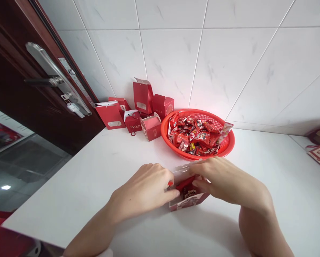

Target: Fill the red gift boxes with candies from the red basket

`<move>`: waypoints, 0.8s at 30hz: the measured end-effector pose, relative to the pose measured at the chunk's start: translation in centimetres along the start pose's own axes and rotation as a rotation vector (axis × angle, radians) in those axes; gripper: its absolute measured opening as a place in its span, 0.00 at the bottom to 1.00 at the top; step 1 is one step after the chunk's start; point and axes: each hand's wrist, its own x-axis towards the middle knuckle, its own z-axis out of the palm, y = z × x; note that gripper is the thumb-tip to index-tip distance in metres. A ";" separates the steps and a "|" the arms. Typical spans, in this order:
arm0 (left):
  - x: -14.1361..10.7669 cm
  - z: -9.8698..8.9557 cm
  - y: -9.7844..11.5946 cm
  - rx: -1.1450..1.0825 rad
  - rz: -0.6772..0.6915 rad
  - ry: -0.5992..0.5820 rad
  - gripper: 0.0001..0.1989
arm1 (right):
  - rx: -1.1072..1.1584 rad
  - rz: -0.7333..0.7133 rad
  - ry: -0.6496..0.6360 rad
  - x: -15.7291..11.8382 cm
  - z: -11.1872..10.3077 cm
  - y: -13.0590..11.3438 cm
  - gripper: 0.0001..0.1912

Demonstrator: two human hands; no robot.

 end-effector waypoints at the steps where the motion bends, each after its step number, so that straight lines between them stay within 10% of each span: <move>1: 0.4 -0.1 -0.3 -0.042 -0.019 0.011 0.20 | -0.019 0.000 -0.021 0.1 0.0 -0.1 0.11; 24: 2.0 0.7 -1.8 -0.507 -0.070 0.029 0.42 | 0.605 -0.086 0.219 2.4 1.1 -1.2 0.06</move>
